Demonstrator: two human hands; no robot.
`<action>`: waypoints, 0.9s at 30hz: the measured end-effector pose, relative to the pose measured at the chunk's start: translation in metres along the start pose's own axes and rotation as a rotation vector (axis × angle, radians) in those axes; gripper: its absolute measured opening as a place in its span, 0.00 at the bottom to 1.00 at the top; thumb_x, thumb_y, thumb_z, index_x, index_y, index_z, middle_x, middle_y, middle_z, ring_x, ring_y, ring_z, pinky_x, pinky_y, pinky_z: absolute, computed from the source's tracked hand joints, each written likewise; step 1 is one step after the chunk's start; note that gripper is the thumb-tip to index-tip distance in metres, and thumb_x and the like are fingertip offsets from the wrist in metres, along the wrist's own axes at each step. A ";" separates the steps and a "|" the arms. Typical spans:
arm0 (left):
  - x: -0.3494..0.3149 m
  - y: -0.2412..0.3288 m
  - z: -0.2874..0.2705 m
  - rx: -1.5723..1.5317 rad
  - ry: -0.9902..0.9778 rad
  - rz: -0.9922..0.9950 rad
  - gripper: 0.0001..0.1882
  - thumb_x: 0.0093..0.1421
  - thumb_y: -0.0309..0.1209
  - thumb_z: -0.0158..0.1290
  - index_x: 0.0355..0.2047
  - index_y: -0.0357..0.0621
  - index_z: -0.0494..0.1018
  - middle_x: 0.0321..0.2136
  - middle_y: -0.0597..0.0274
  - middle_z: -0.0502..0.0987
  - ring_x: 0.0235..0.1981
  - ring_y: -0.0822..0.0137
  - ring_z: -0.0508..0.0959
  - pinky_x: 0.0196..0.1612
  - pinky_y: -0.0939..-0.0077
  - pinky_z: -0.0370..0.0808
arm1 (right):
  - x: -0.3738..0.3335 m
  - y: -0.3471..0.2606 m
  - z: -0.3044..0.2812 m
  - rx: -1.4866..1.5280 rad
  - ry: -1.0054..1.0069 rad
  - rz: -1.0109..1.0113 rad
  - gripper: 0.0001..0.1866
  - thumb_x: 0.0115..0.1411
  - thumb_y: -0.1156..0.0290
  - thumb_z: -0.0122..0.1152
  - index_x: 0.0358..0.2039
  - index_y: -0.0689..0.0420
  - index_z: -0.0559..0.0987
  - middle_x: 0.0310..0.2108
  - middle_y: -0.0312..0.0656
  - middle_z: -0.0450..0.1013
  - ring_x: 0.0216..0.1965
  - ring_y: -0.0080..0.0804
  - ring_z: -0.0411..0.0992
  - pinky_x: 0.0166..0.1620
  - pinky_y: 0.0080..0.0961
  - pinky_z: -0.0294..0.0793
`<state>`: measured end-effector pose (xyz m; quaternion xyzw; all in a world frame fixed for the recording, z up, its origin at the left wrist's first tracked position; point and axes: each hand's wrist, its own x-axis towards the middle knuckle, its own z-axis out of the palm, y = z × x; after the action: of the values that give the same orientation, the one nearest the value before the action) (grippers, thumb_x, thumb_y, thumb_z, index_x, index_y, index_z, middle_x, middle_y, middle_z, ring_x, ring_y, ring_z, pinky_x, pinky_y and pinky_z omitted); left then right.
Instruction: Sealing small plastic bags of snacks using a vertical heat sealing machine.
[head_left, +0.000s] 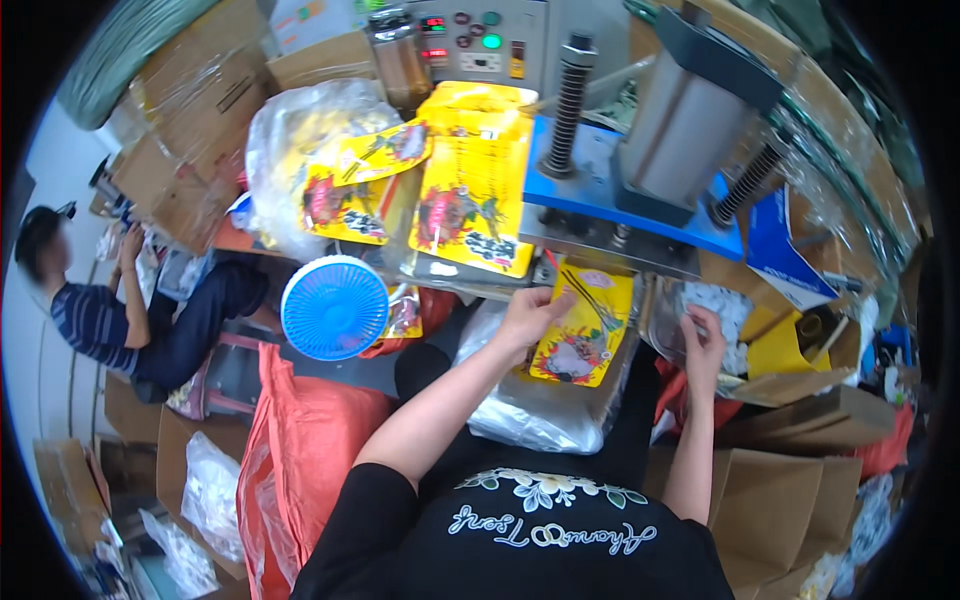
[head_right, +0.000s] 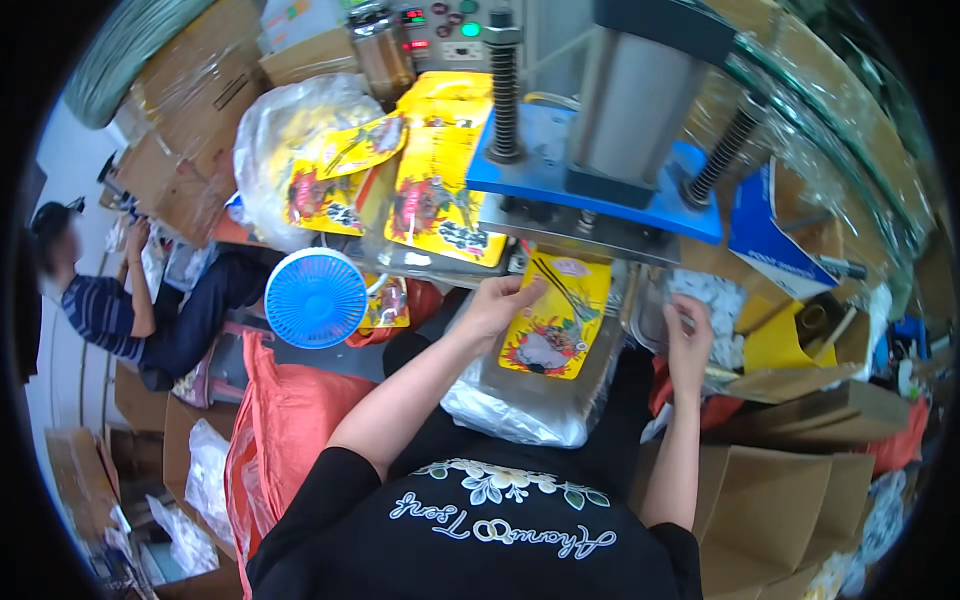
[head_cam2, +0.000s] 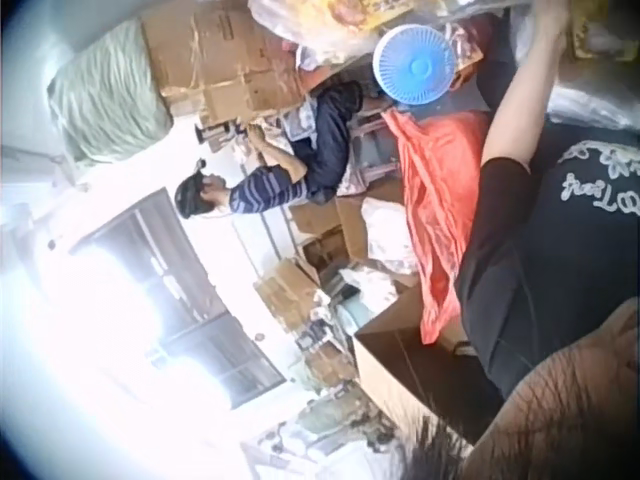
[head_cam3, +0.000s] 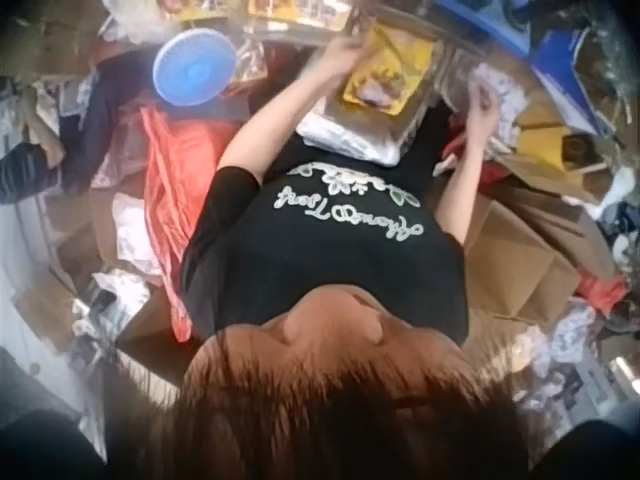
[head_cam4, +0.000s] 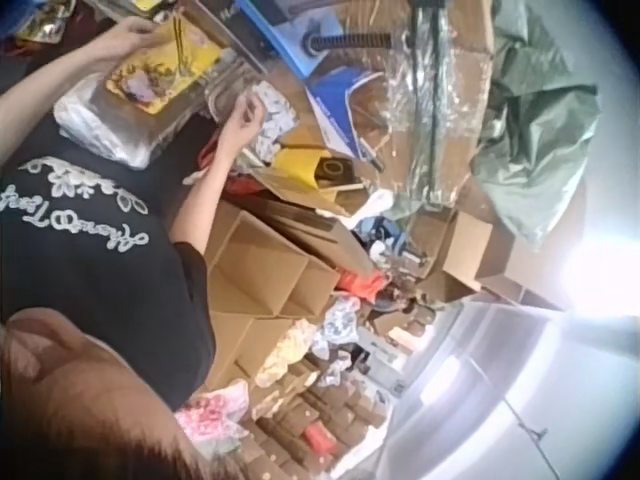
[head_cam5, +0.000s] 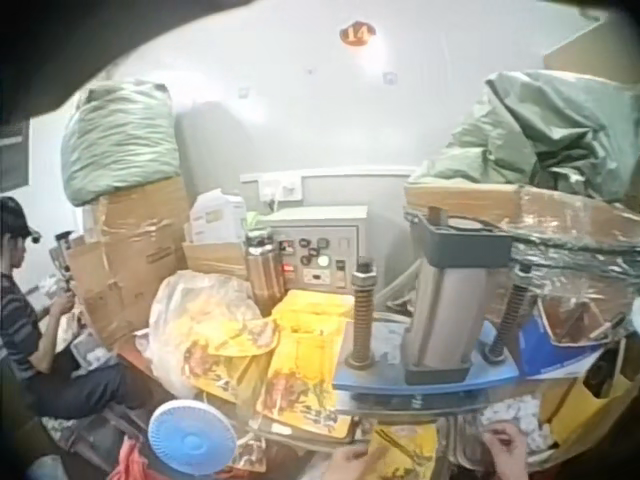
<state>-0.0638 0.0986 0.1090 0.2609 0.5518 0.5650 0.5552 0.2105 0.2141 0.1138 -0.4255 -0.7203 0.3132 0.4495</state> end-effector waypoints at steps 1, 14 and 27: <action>-0.007 0.016 -0.012 0.075 -0.003 0.055 0.18 0.60 0.37 0.58 0.44 0.35 0.76 0.36 0.62 0.80 0.33 0.76 0.77 0.36 0.81 0.73 | 0.000 0.005 0.000 0.002 0.008 -0.034 0.09 0.59 0.76 0.60 0.40 0.62 0.77 0.39 0.39 0.72 0.40 0.27 0.71 0.43 0.21 0.70; 0.057 0.145 -0.235 -0.115 0.872 0.260 0.30 0.59 0.41 0.56 0.58 0.39 0.65 0.42 0.60 0.76 0.40 0.69 0.74 0.39 0.75 0.73 | -0.003 0.015 0.016 -0.036 0.051 -0.070 0.06 0.62 0.77 0.54 0.39 0.64 0.76 0.43 0.43 0.71 0.44 0.31 0.70 0.44 0.22 0.71; -0.017 0.230 -0.250 0.939 1.297 1.005 0.12 0.56 0.34 0.58 0.38 0.42 0.81 0.29 0.52 0.82 0.30 0.64 0.83 0.35 0.73 0.76 | -0.005 0.000 0.025 -0.136 0.060 -0.081 0.06 0.61 0.77 0.55 0.36 0.64 0.76 0.38 0.45 0.72 0.40 0.36 0.72 0.47 0.25 0.68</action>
<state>-0.3643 0.0509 0.2604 0.2998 0.7470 0.4930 -0.3303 0.1886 0.2085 0.1016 -0.4348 -0.7427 0.2324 0.4531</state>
